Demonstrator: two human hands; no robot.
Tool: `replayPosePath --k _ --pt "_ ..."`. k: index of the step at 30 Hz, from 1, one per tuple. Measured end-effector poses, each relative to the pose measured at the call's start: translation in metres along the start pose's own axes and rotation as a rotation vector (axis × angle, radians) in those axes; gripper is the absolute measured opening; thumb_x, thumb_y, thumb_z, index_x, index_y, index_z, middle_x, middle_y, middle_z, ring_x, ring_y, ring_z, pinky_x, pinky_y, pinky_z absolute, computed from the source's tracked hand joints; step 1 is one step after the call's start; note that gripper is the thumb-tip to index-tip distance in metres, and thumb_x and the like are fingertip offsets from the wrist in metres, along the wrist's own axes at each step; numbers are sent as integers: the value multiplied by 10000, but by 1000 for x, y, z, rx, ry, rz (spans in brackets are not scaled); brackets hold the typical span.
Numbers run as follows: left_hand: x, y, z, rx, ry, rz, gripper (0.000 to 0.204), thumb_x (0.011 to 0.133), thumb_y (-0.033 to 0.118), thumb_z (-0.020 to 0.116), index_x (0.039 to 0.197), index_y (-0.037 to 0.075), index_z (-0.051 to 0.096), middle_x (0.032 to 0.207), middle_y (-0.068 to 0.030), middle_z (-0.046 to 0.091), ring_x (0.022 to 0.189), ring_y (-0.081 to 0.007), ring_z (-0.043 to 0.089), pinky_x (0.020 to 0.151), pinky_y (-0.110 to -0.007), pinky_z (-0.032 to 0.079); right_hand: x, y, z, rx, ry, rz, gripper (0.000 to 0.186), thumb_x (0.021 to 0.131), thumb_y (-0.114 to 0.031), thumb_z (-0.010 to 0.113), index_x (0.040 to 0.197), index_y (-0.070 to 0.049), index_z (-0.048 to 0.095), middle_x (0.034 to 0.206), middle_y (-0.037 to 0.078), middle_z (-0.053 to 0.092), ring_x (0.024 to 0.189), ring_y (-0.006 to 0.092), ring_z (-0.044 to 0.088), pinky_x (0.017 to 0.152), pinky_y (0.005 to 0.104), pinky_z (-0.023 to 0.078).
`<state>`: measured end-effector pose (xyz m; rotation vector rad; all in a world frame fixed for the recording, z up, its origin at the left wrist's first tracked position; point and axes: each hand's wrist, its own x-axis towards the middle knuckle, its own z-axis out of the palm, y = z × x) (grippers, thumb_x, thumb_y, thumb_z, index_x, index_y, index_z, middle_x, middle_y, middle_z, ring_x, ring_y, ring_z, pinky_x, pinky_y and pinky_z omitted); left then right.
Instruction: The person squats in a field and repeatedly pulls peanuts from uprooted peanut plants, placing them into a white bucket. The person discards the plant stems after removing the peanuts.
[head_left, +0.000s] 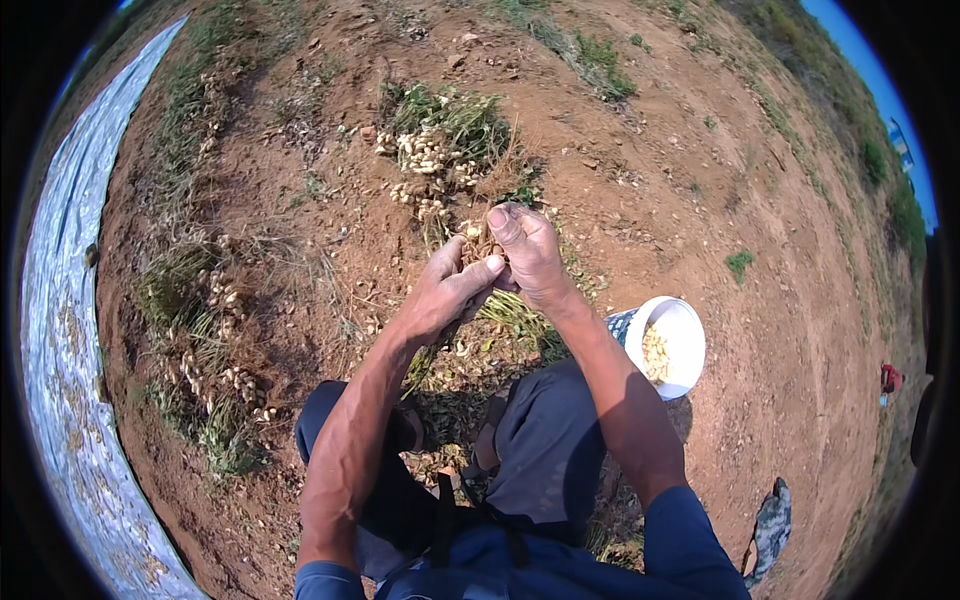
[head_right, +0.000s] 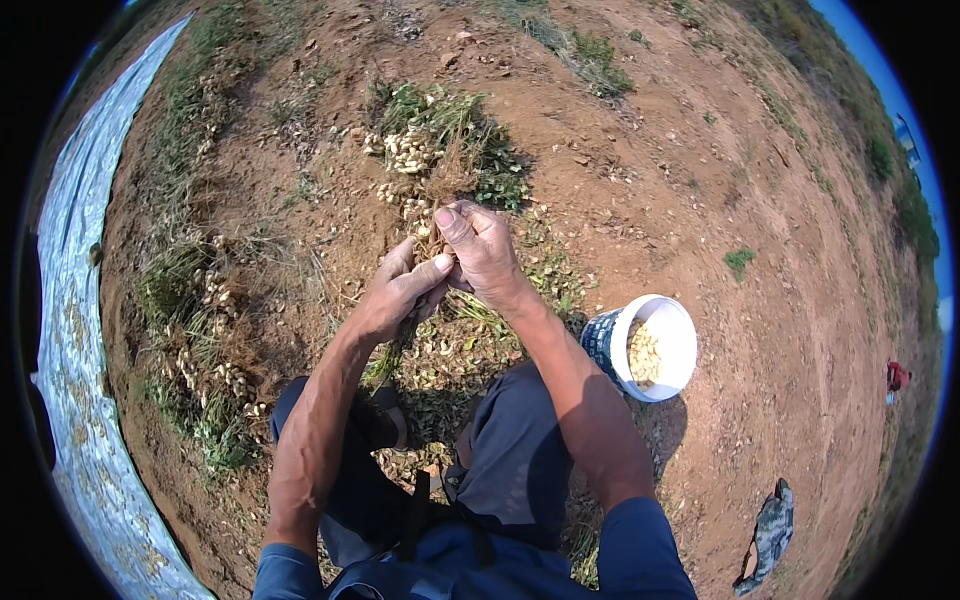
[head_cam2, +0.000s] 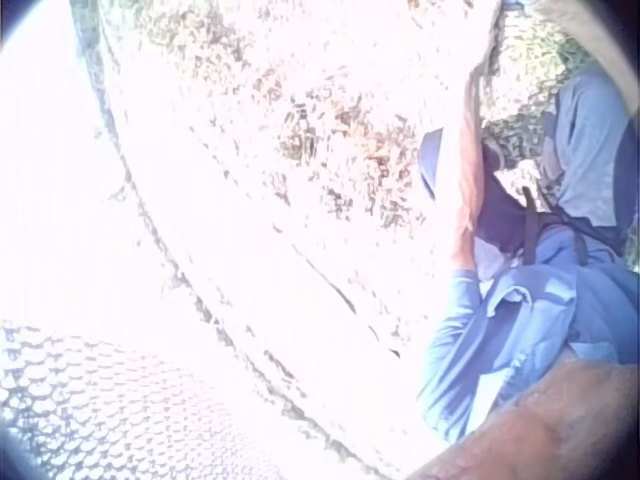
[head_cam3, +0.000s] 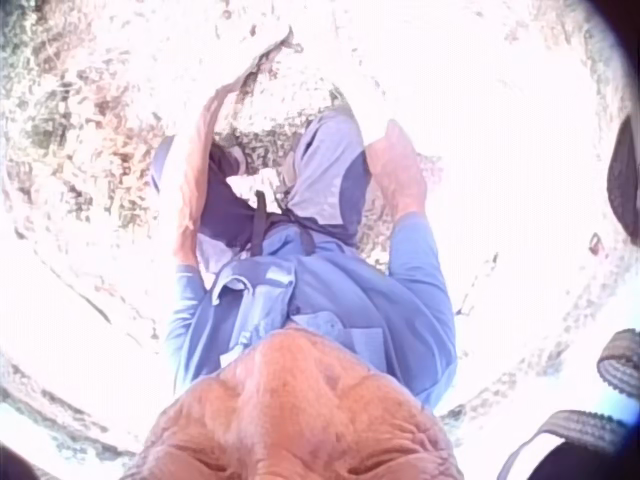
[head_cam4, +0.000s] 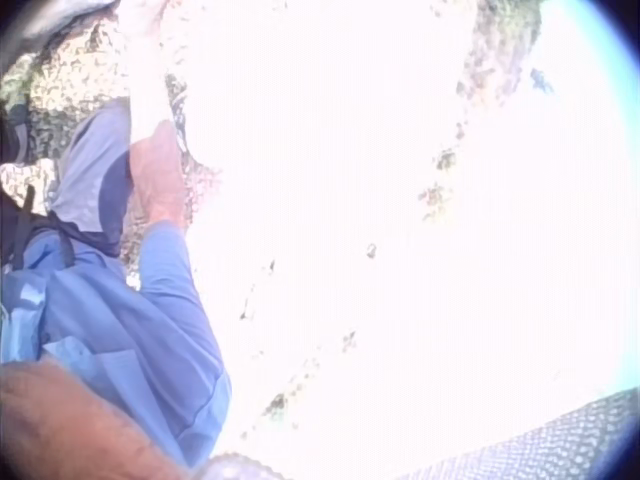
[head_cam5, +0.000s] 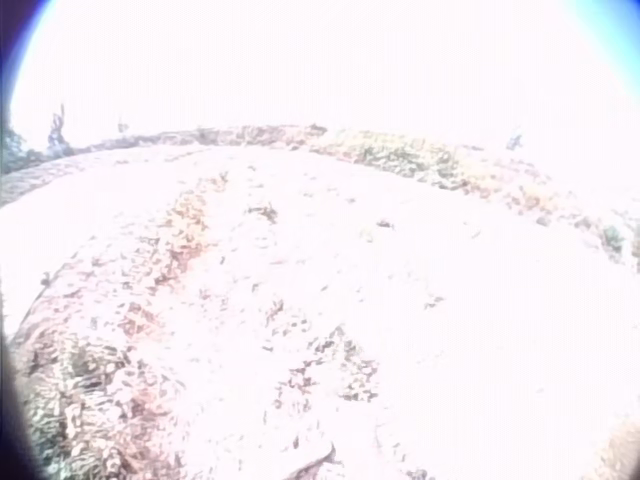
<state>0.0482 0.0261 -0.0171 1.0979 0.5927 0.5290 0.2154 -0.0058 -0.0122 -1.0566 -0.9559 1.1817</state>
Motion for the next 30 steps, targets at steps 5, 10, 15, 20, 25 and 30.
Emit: replayPosePath --k 5,10,15,20,25,30 --pt "0 8 9 -7 -16 92 327 1023 337 661 1161 57 564 732 17 561 584 -47 469 491 -226 340 -6 0 -5 175 -3 131 333 1006 -420 680 950 -108 578 667 -65 507 447 32 417 377 207 306" --pt "23 -34 5 433 283 131 378 1020 314 615 1174 -29 581 883 -59 630 720 -128 564 682 -322 494 6 8 -1 -427 184 -233 363 1036 -411 632 899 -76 607 655 -32 545 581 29 446 495 230 364" --pt "9 -3 25 201 245 259 317 1025 268 601 1160 -19 600 910 -57 674 767 -123 631 701 -299 534 2 14 4 98 210 6 344 1042 -411 614 943 -82 609 636 -42 524 508 37 418 405 231 322" --pt "6 -9 20 -2 175 145 281 1016 240 627 1166 3 602 897 -39 664 720 -97 625 644 -261 511 -5 13 10 323 235 210 338 1041 -425 609 983 -93 589 655 -43 519 442 39 399 319 213 279" --pt "13 -25 16 -67 197 140 233 1013 238 651 1110 35 591 824 -10 627 636 -73 560 561 -239 443 3 11 6 -630 345 -312 421 1061 -398 579 864 -26 594 664 37 573 585 180 535 554 365 435" --pt "17 -21 29 -59 248 199 223 1019 221 642 1115 22 615 758 -10 658 553 -51 500 468 -228 368 15 27 5 160 458 87 346 1066 -384 572 909 -78 607 677 0 537 563 116 481 509 314 434"
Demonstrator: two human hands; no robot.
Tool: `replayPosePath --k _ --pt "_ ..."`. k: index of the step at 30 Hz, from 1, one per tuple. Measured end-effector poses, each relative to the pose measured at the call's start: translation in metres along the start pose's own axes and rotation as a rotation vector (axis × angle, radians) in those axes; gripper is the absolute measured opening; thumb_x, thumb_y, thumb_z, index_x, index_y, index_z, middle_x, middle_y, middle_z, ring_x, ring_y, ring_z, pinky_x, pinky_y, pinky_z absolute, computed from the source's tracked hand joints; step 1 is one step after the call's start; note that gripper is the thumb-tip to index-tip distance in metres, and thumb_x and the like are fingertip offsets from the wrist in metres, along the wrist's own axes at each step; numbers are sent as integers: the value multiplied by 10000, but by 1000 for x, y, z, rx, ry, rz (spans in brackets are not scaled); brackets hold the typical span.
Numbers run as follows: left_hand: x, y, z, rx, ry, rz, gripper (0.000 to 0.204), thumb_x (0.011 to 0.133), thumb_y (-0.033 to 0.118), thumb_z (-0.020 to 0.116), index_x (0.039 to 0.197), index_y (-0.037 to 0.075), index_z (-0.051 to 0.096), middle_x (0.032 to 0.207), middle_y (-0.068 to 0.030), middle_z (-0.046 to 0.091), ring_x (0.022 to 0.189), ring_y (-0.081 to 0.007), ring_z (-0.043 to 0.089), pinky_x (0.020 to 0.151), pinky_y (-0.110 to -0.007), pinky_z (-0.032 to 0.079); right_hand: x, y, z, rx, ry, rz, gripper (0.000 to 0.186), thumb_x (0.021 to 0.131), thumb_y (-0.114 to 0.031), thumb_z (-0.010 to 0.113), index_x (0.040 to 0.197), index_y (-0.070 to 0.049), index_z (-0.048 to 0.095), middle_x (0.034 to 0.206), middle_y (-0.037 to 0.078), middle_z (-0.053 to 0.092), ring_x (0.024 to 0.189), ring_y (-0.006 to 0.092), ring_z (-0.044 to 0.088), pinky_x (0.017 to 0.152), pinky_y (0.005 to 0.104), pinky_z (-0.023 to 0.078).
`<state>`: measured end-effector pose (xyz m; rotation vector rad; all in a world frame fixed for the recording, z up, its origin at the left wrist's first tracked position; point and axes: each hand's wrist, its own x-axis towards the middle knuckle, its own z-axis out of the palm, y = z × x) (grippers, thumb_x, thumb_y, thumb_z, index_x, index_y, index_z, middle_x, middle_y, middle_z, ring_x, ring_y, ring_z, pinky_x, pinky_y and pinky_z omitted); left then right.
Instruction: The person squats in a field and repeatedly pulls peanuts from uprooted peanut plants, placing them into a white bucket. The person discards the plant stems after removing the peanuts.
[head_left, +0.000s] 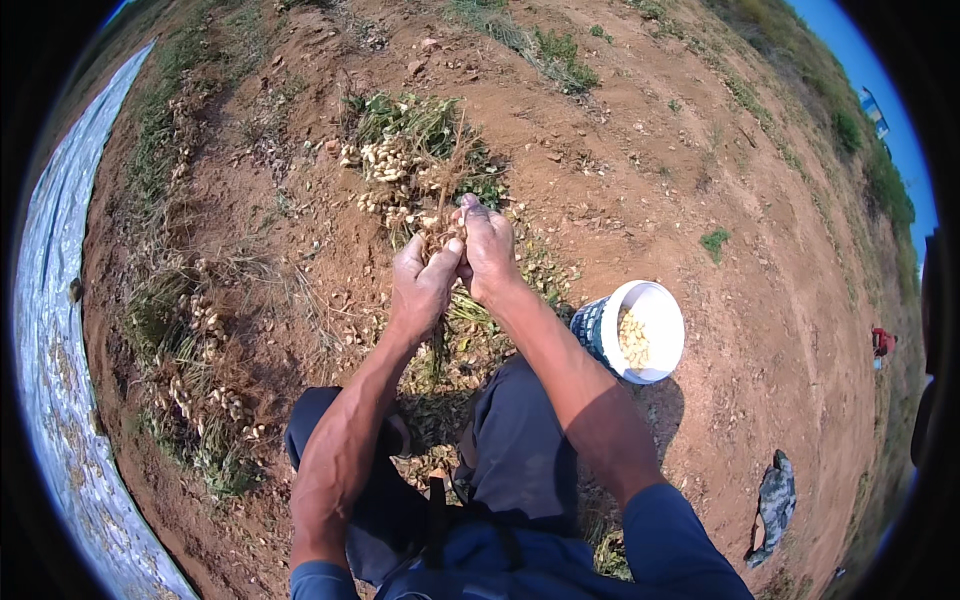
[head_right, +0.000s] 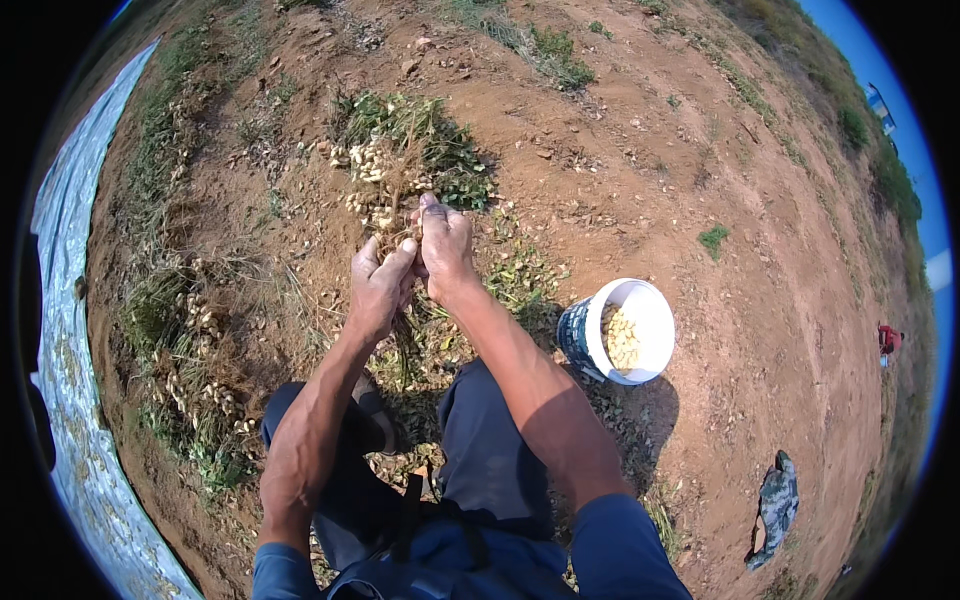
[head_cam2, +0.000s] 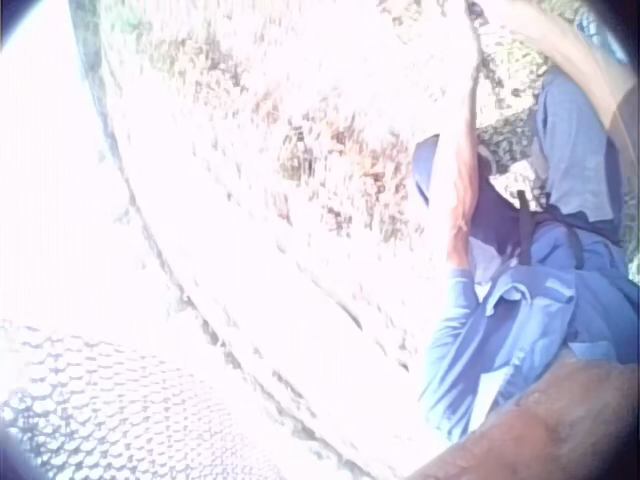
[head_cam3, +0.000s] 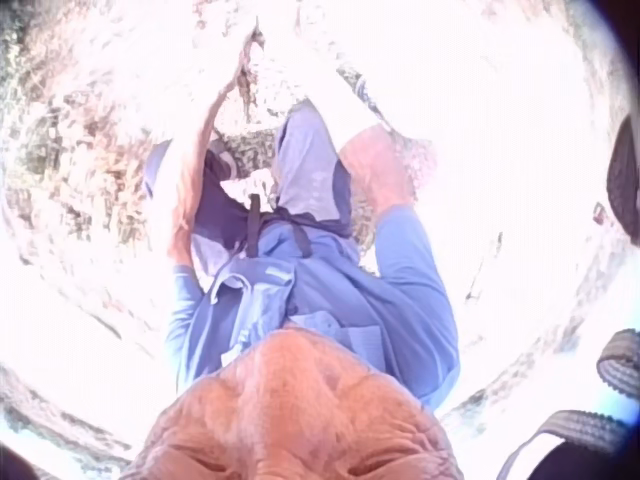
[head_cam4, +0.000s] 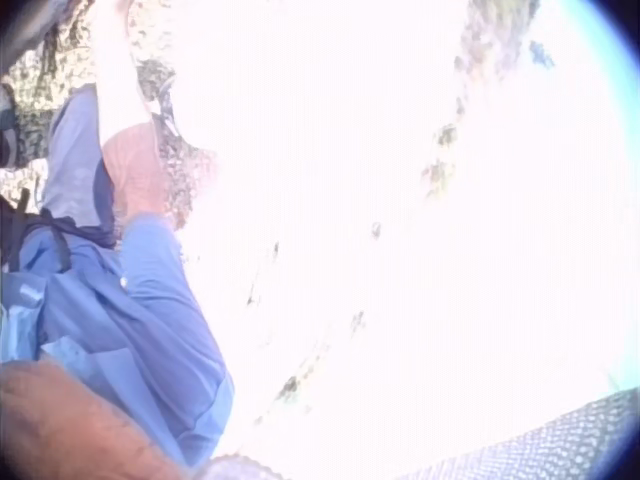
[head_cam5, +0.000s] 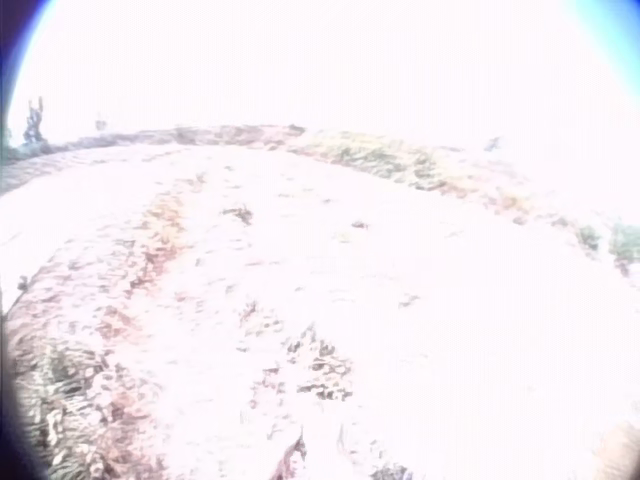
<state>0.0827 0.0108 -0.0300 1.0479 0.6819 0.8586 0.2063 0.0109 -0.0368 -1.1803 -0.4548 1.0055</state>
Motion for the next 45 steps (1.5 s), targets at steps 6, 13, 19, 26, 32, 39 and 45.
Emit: replayPosePath --k 6,13,19,26,32,39,45 --pt "-5 5 -8 -224 -180 -36 258 1025 270 638 874 70 578 563 16 507 426 -71 407 390 -255 310 1 -13 -15 298 -24 270 343 1073 -414 548 912 -111 544 644 -26 499 435 82 414 358 263 319" --pt "-18 27 -23 -166 -404 -105 485 988 434 663 673 114 477 514 22 415 411 -88 379 399 -281 305 9 -31 -52 610 -194 338 193 1031 -275 588 919 -119 564 765 22 592 462 74 406 362 225 301" --pt "-18 29 -26 -334 -526 -208 421 997 425 638 804 65 539 524 15 415 394 -89 357 382 -283 295 -10 -42 -36 458 -498 374 64 932 -131 634 957 -72 627 844 67 644 485 66 487 337 186 373" --pt "-10 23 -41 -662 -721 -364 466 1032 475 551 946 17 571 534 15 415 375 -83 338 358 -284 293 -22 -46 -22 180 -517 300 210 957 -94 608 1150 -60 682 715 18 641 407 33 458 333 188 340" --pt "-15 22 -42 -685 -763 -432 569 1029 524 537 953 -37 586 540 -30 459 370 -80 338 354 -266 286 -21 -50 -35 117 -677 317 260 952 -66 648 1207 -27 682 760 42 668 437 33 501 348 172 388" --pt "-14 22 -46 -664 -765 -481 586 1023 525 541 945 -52 599 526 -42 466 360 -88 347 332 -276 268 -32 -59 -40 -21 -740 192 304 948 -101 747 1211 -1 632 864 2 673 564 13 533 412 166 382" --pt "-9 14 -46 -630 -678 -421 505 1056 483 506 983 -7 602 523 -21 460 367 -107 386 358 -278 330 -34 -51 -27 -181 -609 23 170 982 -145 701 1092 -22 661 775 -40 615 544 -4 475 476 185 379"
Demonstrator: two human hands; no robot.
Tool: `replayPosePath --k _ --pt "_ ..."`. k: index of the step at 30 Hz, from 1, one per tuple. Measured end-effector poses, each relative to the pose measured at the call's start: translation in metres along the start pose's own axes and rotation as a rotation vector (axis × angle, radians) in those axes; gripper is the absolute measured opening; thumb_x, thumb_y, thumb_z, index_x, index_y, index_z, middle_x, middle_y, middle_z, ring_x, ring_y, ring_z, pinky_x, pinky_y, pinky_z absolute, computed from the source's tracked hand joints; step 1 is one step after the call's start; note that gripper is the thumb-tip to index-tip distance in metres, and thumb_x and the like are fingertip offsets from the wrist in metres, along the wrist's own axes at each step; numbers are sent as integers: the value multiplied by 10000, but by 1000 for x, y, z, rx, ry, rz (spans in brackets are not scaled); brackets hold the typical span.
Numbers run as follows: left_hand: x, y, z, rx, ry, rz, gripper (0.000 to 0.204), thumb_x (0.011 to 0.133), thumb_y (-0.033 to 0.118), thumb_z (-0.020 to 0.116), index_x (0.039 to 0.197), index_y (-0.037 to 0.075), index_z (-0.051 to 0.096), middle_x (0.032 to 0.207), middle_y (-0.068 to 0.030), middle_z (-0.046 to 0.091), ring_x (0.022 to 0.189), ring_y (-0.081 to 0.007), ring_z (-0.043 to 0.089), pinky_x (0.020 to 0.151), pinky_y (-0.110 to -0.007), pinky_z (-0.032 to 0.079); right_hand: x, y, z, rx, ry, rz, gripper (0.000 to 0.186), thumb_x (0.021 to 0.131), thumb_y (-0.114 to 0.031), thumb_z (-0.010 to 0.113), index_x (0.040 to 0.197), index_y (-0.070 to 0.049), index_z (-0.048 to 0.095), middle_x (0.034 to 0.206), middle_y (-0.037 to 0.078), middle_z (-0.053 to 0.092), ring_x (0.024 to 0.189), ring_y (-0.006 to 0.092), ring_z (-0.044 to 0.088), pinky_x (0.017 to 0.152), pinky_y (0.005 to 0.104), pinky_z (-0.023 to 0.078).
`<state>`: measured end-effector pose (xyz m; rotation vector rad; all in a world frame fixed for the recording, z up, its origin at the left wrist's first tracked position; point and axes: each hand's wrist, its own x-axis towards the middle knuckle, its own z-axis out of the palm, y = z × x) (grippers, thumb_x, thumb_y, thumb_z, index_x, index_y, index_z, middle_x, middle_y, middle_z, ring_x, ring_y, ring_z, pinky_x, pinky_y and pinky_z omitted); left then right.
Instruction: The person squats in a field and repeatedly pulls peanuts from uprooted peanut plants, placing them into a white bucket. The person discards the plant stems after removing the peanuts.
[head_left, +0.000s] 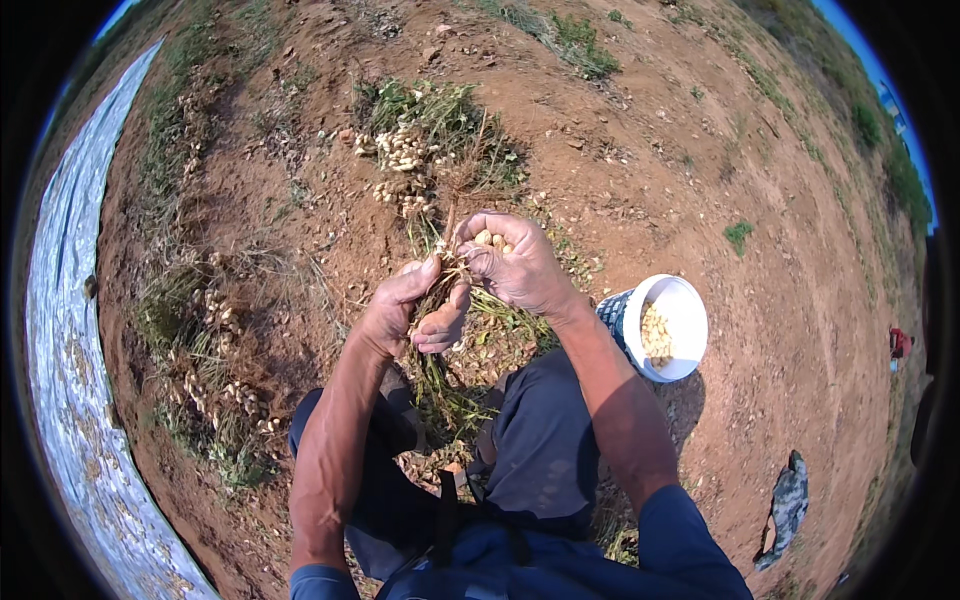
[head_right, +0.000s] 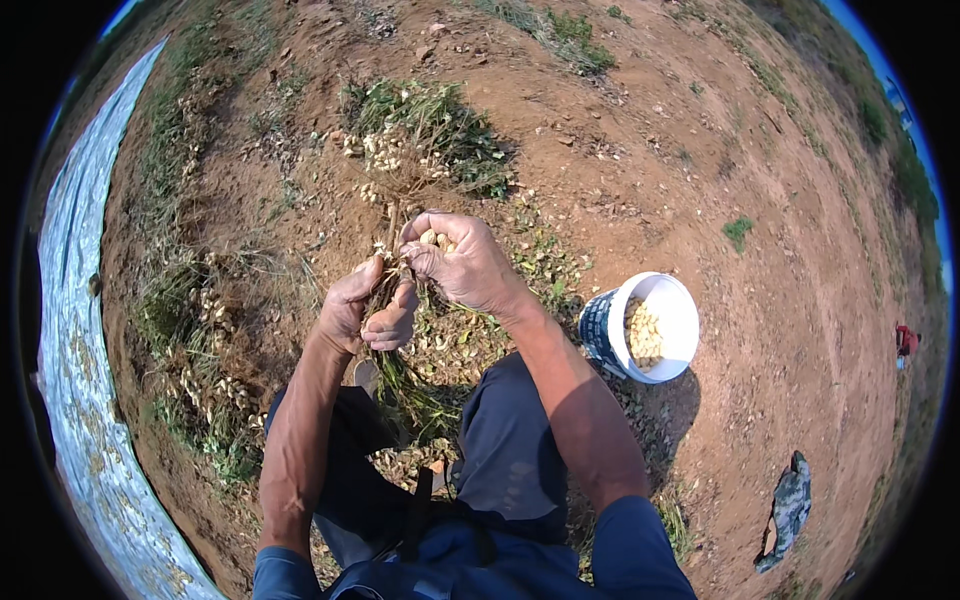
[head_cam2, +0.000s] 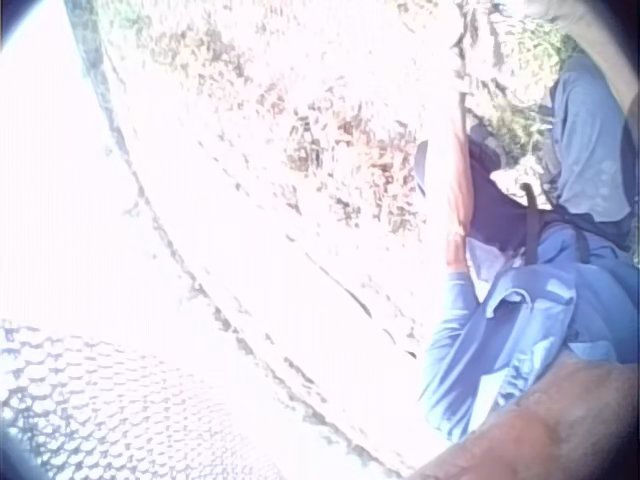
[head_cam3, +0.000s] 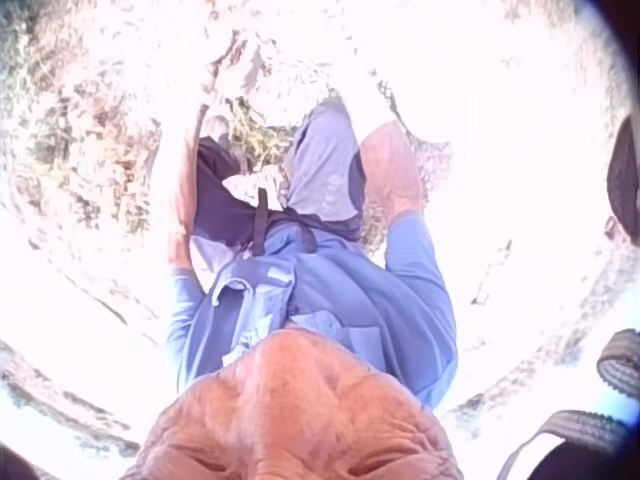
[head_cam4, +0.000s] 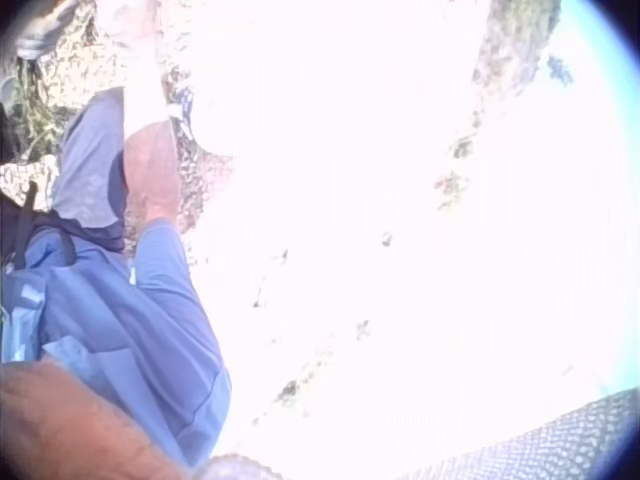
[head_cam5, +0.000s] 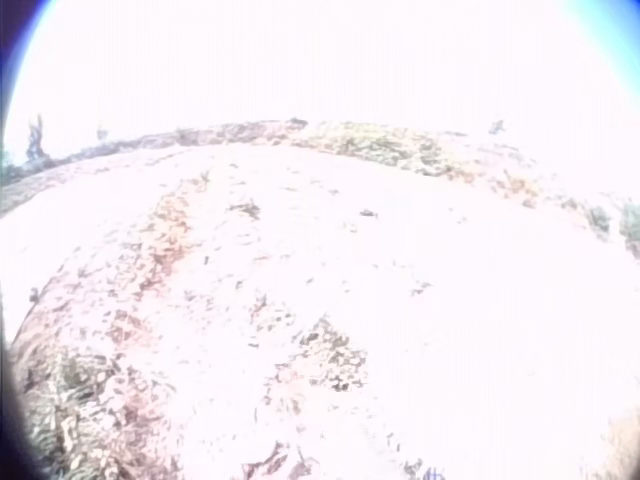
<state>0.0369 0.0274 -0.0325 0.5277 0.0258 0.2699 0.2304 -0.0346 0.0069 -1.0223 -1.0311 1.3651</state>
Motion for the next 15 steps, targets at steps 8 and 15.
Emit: replayPosePath --k 8,15 --pt "6 -1 13 228 162 105 558 1041 535 509 905 1 593 493 2 429 364 -99 353 357 -270 292 6 3 18 -120 208 -231 173 973 -186 713 1012 -34 641 714 21 628 521 72 531 456 265 421" --pt "17 0 13 654 425 173 446 1004 472 633 775 96 557 562 17 477 436 -73 388 409 -260 272 4 9 21 -764 501 -457 66 949 -55 636 958 9 651 767 111 681 675 181 649 605 353 502"
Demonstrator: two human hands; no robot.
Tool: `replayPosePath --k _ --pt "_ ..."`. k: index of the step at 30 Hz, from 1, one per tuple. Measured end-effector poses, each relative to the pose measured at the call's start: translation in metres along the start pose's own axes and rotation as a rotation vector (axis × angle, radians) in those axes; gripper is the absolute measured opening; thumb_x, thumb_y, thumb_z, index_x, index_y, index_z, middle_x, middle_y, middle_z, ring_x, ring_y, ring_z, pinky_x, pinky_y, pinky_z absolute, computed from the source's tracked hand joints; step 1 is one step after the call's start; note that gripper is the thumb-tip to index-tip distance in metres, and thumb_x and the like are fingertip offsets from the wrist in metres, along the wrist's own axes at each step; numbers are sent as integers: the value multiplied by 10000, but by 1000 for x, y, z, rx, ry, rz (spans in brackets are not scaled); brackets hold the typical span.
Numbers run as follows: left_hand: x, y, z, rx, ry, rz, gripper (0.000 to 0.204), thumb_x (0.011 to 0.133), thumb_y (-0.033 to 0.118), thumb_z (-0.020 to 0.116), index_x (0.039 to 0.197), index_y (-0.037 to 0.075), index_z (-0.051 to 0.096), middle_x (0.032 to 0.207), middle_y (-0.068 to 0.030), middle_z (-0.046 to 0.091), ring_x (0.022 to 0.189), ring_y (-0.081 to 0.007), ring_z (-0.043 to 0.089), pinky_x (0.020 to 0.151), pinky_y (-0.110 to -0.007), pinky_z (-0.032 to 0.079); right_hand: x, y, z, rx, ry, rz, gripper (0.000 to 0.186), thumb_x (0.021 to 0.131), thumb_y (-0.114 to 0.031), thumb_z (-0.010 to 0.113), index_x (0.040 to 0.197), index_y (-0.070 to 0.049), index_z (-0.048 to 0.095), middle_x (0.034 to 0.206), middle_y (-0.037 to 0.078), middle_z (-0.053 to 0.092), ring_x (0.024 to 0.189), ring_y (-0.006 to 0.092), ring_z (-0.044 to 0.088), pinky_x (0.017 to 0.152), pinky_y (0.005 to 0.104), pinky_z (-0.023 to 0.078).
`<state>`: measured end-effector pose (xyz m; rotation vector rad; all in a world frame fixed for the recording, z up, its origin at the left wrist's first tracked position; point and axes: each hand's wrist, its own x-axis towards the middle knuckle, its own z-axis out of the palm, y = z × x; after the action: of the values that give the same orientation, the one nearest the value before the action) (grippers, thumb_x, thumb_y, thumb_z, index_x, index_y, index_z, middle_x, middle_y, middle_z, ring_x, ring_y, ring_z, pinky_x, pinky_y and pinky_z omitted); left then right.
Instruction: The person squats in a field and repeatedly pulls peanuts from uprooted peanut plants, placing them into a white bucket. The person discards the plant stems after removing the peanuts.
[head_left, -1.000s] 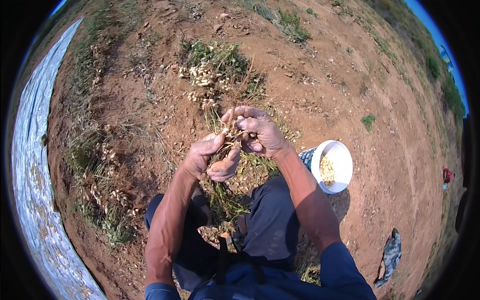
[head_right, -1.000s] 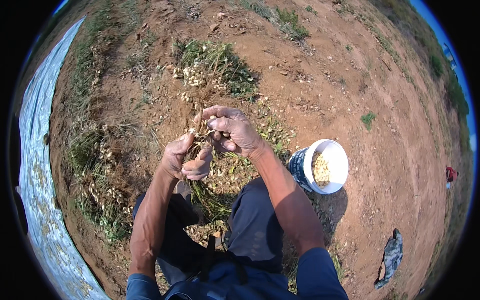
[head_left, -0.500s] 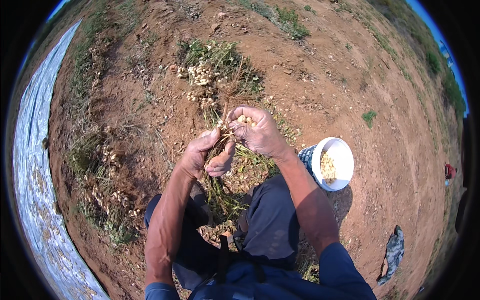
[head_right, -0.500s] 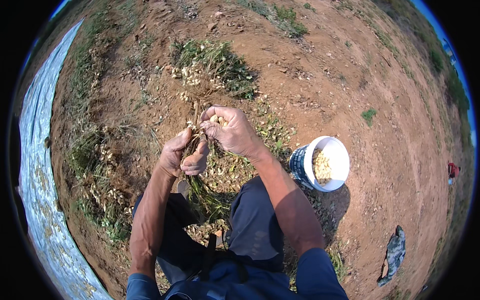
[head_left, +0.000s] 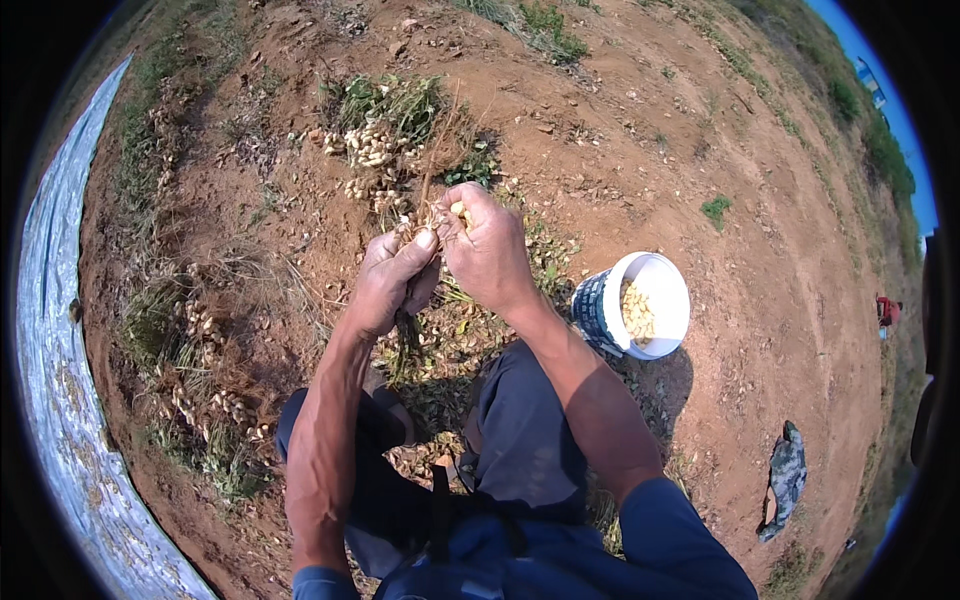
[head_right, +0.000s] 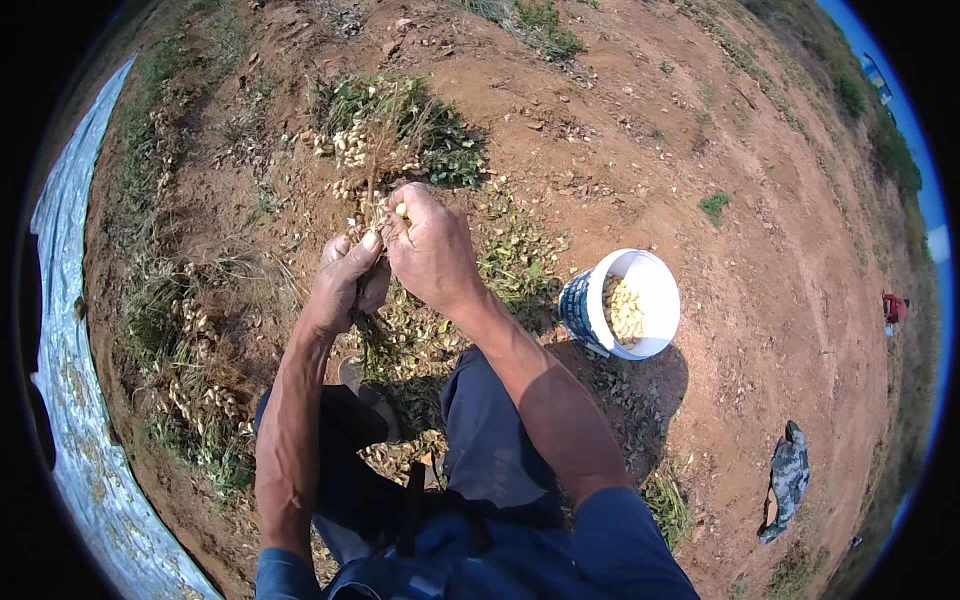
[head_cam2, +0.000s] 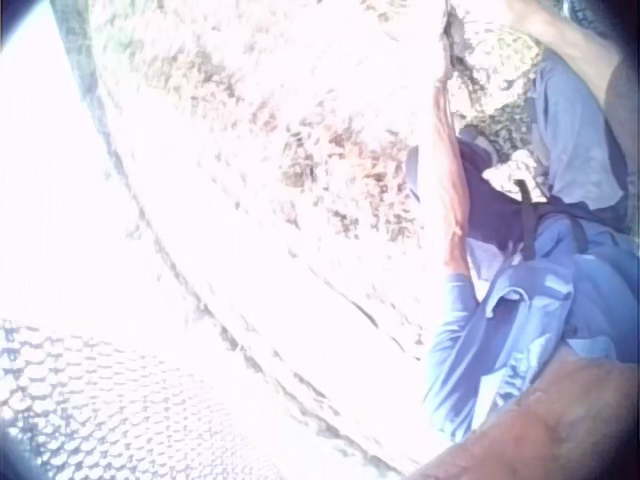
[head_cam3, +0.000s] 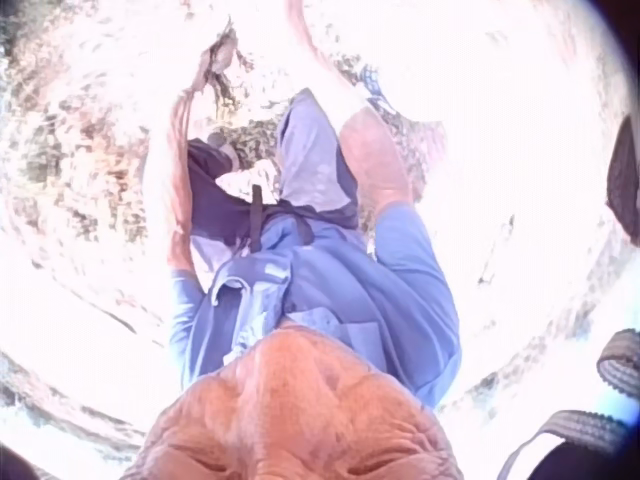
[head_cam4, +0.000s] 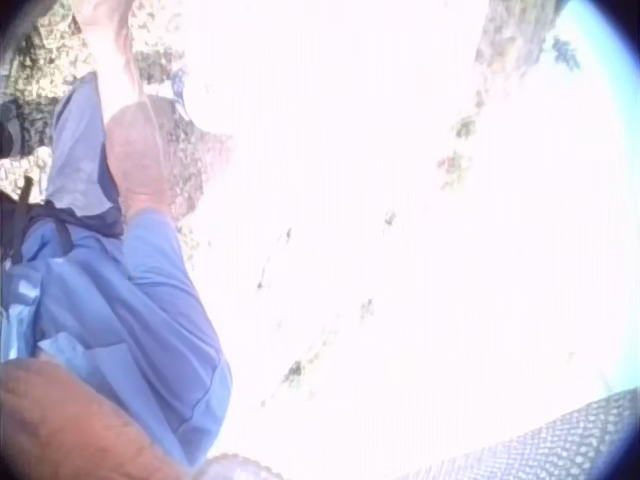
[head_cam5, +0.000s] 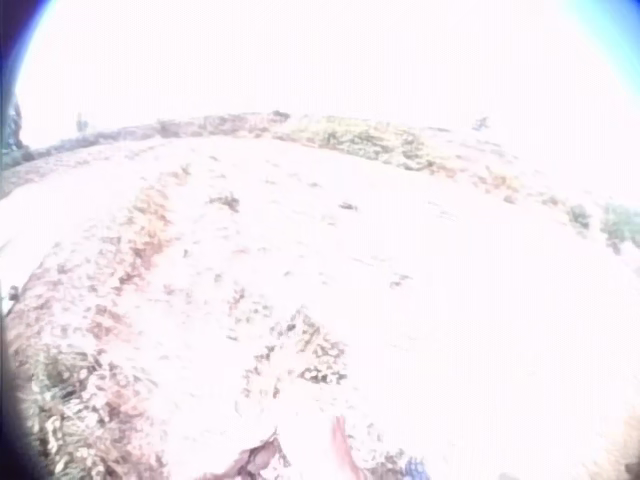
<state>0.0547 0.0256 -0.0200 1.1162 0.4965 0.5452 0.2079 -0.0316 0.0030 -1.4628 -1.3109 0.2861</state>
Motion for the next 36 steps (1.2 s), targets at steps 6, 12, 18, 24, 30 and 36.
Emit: replayPosePath --k 6,12,18,24,30,36 --pt "15 -4 9 466 83 282 460 1009 468 616 901 21 600 634 10 501 549 -92 461 500 -296 359 2 5 0 191 42 294 99 946 -41 627 895 32 670 772 149 706 692 203 686 633 356 518" --pt "11 -11 4 857 149 293 576 1021 555 536 1067 -14 615 663 -158 577 615 -261 581 634 -465 469 5 21 0 -84 172 242 103 940 -46 624 889 31 669 788 109 697 657 198 651 608 344 507" --pt "-19 -29 -3 860 139 307 533 1022 537 555 1063 12 634 701 -180 610 614 -268 596 610 -444 475 8 87 -88 276 706 539 220 1017 -175 629 1093 30 610 712 66 630 516 103 527 447 272 409" --pt "-27 -4 -13 165 445 436 333 1038 389 635 973 62 629 754 -8 626 696 -88 569 652 -266 455 -90 189 -229 -476 709 585 258 988 -252 640 980 6 655 857 170 720 793 284 705 749 420 531" --pt "-6 -6 -19 -257 549 518 222 1017 239 680 1064 26 643 920 -99 724 872 -210 712 847 -364 585 -136 193 -269 -1127 38 645 748 890 -318 752 1474 24 433 1357 304 568 1265 444 570 1064 498 461" --pt "8 -24 10 -567 518 428 208 1048 209 623 1073 4 594 1040 -110 667 980 -218 669 943 -411 582 -92 91 -99 -155 -265 377 1038 856 -703 700 1545 -1 367 1510 289 468 1404 370 489 1114 496 461"
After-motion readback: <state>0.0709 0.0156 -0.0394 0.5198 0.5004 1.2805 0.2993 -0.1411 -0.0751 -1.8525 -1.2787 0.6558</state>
